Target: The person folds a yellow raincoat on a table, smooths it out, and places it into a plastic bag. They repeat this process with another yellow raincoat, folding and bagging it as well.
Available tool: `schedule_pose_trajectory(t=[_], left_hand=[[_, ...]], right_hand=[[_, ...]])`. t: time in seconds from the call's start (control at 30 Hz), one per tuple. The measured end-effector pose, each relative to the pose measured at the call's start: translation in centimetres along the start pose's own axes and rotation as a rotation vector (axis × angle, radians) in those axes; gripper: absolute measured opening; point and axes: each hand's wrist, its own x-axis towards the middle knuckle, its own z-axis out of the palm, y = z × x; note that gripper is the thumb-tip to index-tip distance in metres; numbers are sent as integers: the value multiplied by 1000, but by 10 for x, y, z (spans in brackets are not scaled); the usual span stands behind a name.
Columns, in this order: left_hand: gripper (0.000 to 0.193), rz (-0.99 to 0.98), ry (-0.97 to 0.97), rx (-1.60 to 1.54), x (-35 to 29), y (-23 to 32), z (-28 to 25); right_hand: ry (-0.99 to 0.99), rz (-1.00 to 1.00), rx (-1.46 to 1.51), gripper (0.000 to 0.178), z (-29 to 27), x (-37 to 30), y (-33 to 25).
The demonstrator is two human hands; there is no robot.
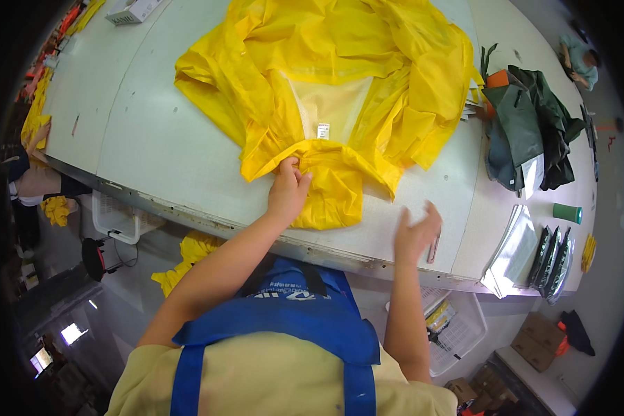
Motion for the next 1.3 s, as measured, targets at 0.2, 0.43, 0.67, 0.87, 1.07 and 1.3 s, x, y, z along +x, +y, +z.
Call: schedule_pose_trajectory(t=[0.2, 0.43, 0.67, 0.87, 1.07, 1.3], left_hand=[[19, -94, -22, -175, 7, 0, 2], [12, 139, 126, -258, -11, -15, 6], [11, 239, 159, -342, -13, -21, 11], [12, 323, 181, -336, -14, -23, 9], [11, 323, 155, -332, -17, -22, 7], [10, 343, 155, -313, -17, -24, 7]], right_hand=[[-369, 385, -151, 36, -13, -35, 101], [-444, 239, 532, 27, -27, -7, -17], [-733, -143, 308, 28, -1, 32, -134], [-841, -158, 346, 30, 3, 38, -132], [-773, -238, 299, 28, 0, 29, -139], [-721, -274, 214, 26, 4, 25, -149]])
